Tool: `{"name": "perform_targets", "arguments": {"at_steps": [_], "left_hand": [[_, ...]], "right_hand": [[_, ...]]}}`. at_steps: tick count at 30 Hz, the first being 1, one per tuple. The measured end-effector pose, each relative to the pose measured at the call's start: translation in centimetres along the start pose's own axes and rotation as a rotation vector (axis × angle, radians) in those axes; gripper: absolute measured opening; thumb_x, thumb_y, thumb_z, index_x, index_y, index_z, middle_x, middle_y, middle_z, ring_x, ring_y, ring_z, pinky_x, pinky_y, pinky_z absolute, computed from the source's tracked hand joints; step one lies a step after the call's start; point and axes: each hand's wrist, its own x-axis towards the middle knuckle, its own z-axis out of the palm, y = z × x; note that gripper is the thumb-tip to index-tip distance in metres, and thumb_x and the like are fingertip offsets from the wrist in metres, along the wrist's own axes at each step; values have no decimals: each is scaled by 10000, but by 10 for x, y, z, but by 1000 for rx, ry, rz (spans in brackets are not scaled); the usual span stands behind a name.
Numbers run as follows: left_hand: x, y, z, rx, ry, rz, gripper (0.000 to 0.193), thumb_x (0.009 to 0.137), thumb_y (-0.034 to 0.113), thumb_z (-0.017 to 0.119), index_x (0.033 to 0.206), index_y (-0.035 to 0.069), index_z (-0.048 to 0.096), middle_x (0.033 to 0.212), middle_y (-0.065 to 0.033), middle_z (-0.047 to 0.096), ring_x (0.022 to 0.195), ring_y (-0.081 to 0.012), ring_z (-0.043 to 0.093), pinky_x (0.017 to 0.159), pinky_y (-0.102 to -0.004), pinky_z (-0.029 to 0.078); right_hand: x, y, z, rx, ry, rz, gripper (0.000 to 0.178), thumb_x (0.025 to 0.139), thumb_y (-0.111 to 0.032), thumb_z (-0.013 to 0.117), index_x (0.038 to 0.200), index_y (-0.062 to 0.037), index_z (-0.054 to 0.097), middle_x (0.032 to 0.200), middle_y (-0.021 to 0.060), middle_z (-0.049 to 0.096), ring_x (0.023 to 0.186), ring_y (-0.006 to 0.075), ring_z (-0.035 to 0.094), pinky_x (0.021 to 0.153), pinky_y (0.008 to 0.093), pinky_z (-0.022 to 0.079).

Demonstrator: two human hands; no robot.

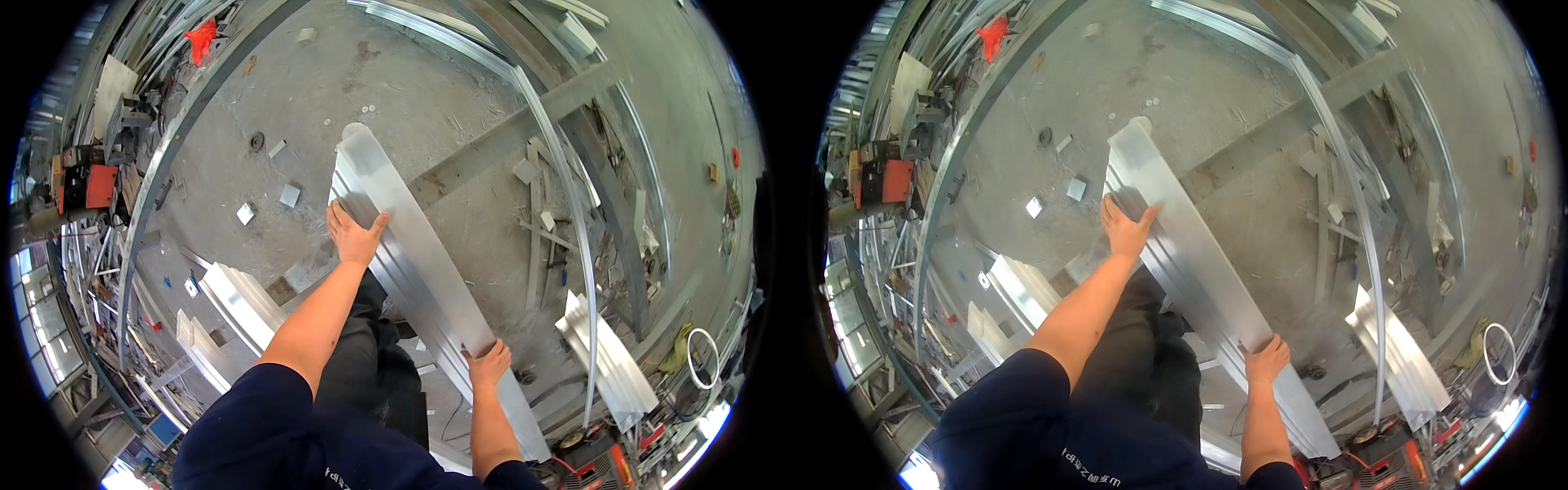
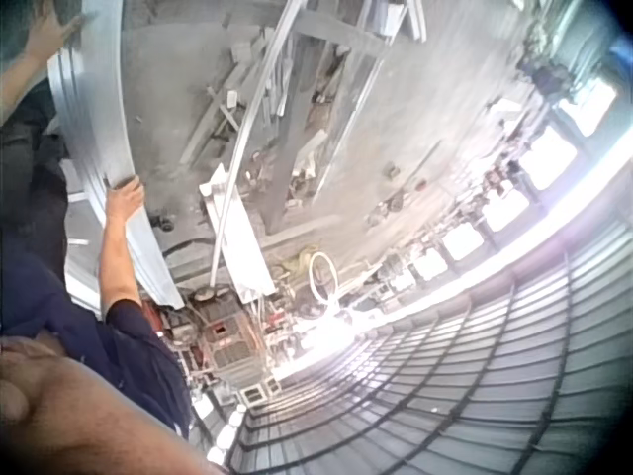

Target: The person puts on a face mask, then picks up and arranges several long metal profiles on a workbench. They handle the profiles one by one, aligning them and placing them in a row.

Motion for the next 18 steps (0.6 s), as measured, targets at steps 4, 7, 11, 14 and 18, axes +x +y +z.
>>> {"name": "perform_targets", "arguments": {"at_steps": [4, 7, 11, 14, 18], "left_hand": [[40, -8, 7, -96, -14, -120, 1284, 677, 640, 813, 1491, -116, 170, 1530, -357, 214, 1439, -484, 209, 1182, -525, 218], [39, -18, 11, -93, -16, -79, 1314, 617, 647, 842, 1469, -119, 200, 1487, -343, 279, 1395, -487, 275, 1152, -523, 276], [33, -20, 13, -81, -5, -51, 1295, 597, 642, 856, 1447, -117, 241, 1399, -324, 367, 1295, -481, 389, 1082, -530, 361], [34, -18, 8, -133, -62, -122, 1314, 561, 647, 867, 1446, -111, 259, 1396, -319, 366, 1285, -473, 397, 1062, -515, 384], [41, -19, 9, -122, -15, -77, 1283, 578, 744, 799, 1386, -142, 340, 1330, -314, 427, 1189, -473, 479, 988, -512, 446]], "right_hand": [[0, -7, 5, -46, -72, 5, 986, 500, -353, 961, 1271, -8, 452, 1126, 187, 525, 1091, 407, 493, 939, 502, 402], [3, -9, 5, -51, -191, 7, 998, 512, -318, 960, 1291, 6, 425, 1147, 201, 515, 1100, 425, 489, 947, 501, 406], [9, -7, -13, -139, -391, -21, 966, 570, -346, 934, 1308, 10, 423, 1195, 209, 502, 1144, 419, 474, 987, 503, 388], [26, -18, -39, -227, -596, -63, 1044, 607, -403, 910, 1388, 33, 372, 1297, 248, 494, 1232, 434, 455, 1051, 503, 373], [58, -60, -64, -272, -727, 13, 1085, 624, -458, 897, 1415, 54, 360, 1366, 286, 468, 1265, 453, 452, 1061, 488, 394]]}}
